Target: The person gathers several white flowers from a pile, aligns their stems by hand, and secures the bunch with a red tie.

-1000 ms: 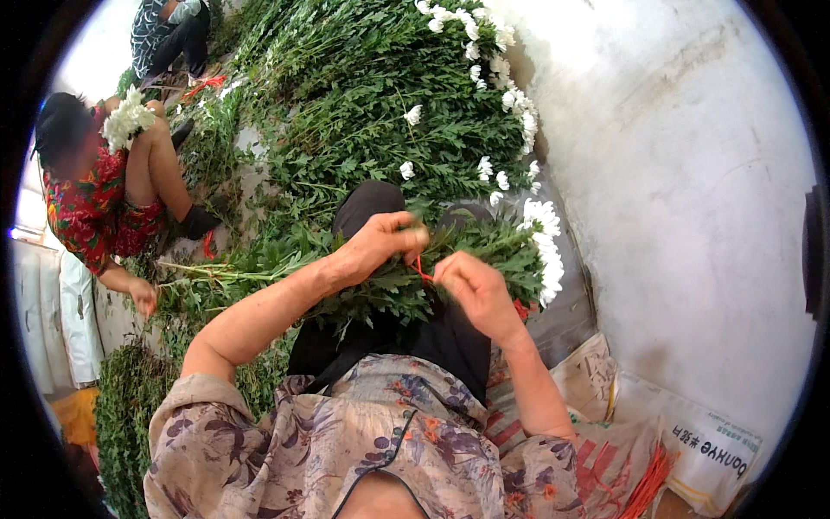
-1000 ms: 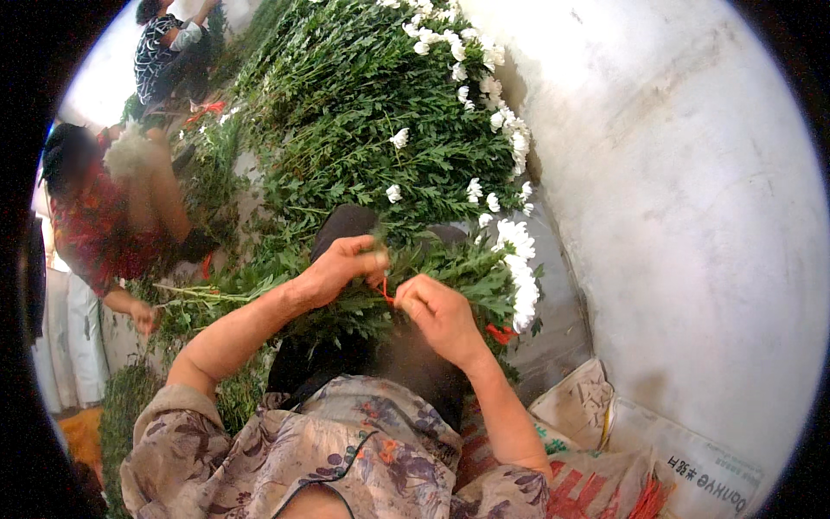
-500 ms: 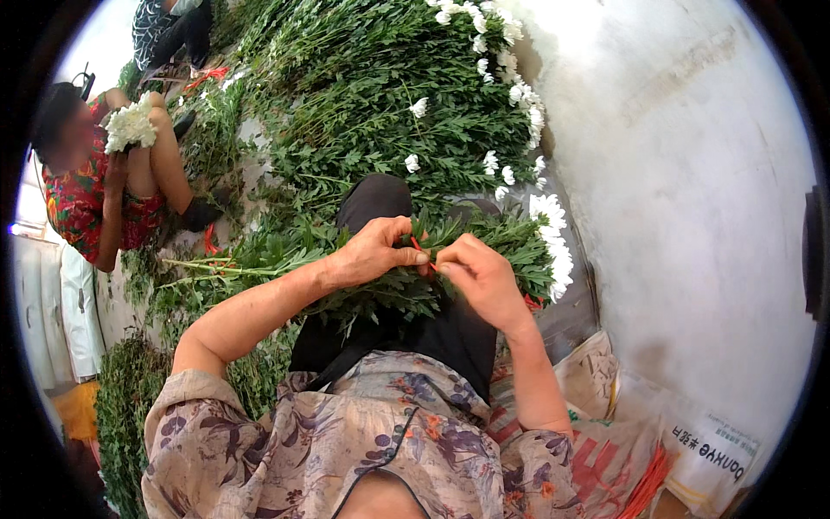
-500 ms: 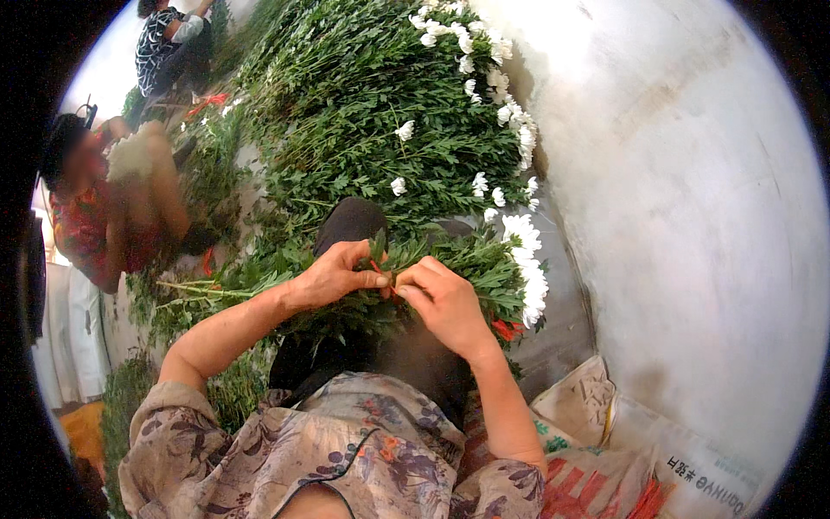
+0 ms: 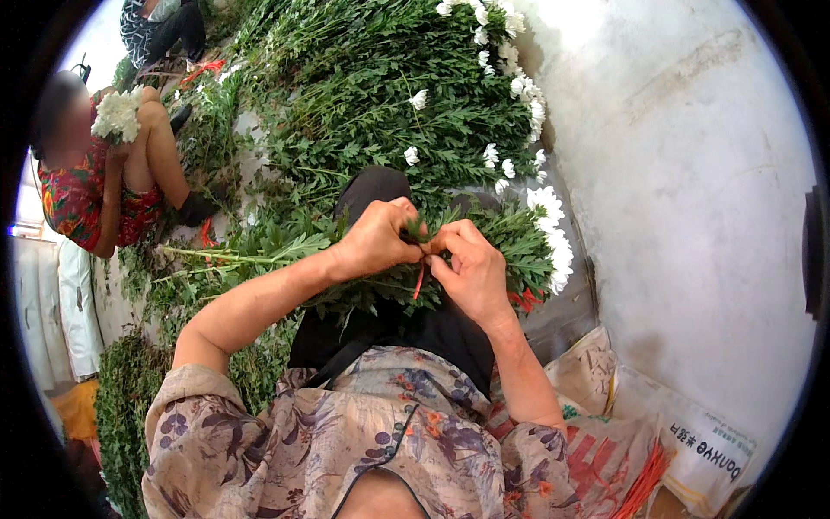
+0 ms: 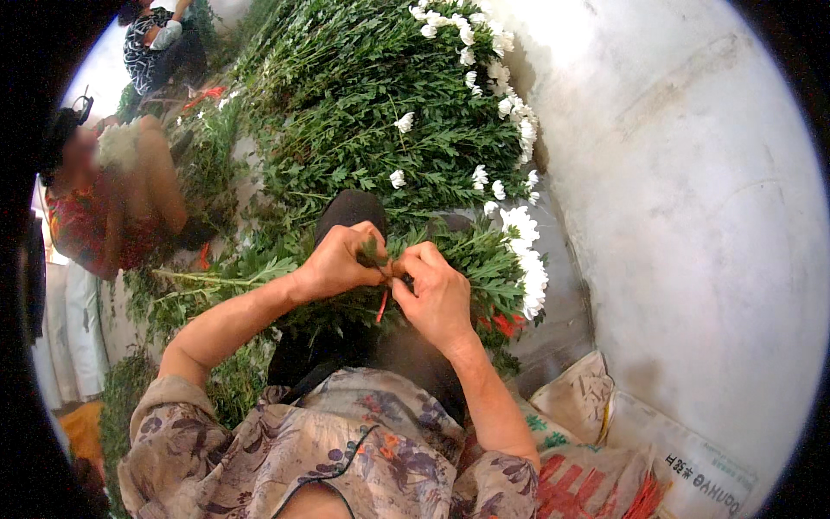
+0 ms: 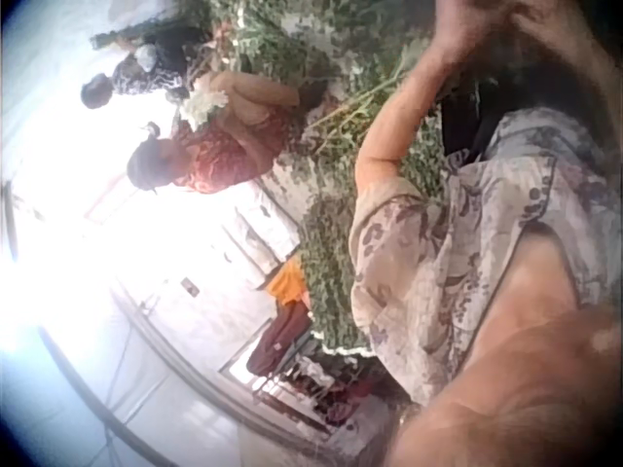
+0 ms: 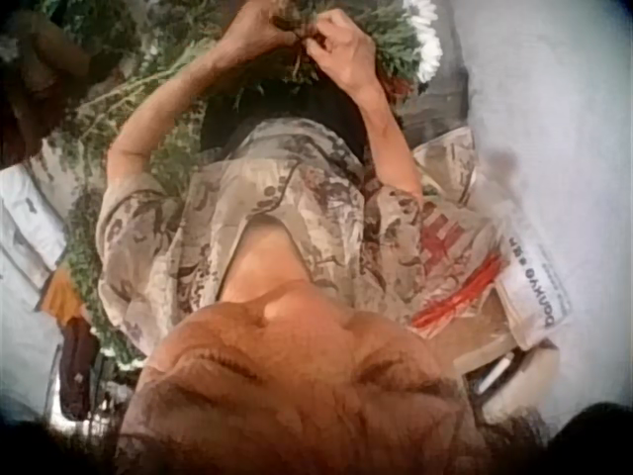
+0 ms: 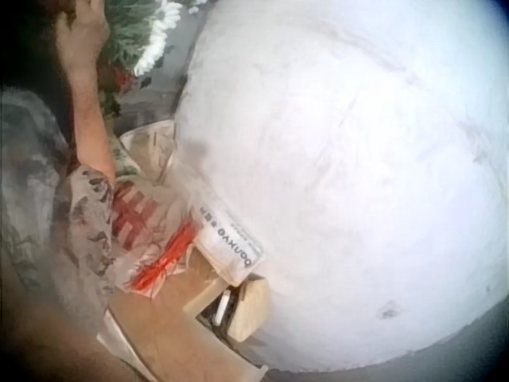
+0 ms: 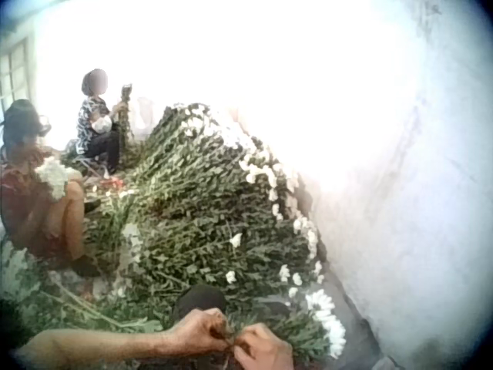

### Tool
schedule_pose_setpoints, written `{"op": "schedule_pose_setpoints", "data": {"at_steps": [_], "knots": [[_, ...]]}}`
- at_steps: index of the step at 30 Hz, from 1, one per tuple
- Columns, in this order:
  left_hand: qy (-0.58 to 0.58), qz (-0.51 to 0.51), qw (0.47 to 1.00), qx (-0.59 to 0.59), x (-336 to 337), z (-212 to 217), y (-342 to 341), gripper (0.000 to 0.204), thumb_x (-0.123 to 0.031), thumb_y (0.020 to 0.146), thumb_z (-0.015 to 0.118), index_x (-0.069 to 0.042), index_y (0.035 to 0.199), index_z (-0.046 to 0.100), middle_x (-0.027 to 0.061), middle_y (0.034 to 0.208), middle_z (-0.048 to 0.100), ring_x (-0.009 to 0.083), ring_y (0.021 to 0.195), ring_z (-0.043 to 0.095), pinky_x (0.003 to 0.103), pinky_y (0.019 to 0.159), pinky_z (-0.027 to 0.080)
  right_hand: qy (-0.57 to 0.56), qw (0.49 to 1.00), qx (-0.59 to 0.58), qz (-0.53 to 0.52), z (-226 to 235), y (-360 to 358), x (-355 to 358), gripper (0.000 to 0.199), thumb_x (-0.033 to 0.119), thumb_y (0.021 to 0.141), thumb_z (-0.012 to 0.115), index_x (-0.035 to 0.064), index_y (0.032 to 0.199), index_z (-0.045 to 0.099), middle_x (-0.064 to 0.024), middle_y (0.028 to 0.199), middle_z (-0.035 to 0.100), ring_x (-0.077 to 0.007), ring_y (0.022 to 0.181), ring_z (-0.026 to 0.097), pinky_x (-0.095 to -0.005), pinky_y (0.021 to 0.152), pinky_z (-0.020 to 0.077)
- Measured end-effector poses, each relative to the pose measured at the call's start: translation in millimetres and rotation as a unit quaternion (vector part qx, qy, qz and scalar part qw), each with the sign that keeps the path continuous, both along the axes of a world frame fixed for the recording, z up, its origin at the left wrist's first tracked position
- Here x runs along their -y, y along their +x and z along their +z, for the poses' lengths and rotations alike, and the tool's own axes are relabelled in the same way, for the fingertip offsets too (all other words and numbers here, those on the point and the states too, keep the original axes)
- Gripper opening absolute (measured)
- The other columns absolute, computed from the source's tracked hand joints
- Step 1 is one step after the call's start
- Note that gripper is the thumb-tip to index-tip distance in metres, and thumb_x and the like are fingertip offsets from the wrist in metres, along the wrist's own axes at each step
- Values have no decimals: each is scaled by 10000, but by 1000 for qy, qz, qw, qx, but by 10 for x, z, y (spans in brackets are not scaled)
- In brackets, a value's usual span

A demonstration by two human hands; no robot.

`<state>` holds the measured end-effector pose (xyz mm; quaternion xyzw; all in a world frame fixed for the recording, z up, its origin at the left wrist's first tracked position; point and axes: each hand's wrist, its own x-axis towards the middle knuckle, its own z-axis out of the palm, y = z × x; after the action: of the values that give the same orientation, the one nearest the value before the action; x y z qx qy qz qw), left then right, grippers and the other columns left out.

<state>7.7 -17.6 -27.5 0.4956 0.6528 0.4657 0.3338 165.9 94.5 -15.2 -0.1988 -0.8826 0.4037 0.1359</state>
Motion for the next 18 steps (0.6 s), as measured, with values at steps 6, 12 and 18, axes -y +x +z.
{"op": "schedule_pose_setpoints", "data": {"at_steps": [6,12,18], "knots": [[160,102,939,-286,-83,-101,252,305,41,589,704,-61,868,639,71,720,564,286,783,552,373,649,480,-2,999,-36,8,-95,-58,-23,110,88,787,644,25,861,593,-67,883,582,-261,683,612,-383,637,489],[162,176,942,-235,-189,-171,334,230,-2,709,718,-42,922,644,110,768,614,301,714,602,376,614,486,-85,993,-57,-60,-101,-21,-67,130,16,850,572,-12,969,618,-93,944,611,-190,599,609,-323,578,488],[134,169,943,-255,-58,-174,230,218,-42,674,745,-37,864,639,107,764,604,304,724,598,387,634,485,-257,965,-35,-41,-100,-79,-146,103,2,852,613,-49,938,636,-60,1009,593,-100,577,581,-254,513,467]]}}
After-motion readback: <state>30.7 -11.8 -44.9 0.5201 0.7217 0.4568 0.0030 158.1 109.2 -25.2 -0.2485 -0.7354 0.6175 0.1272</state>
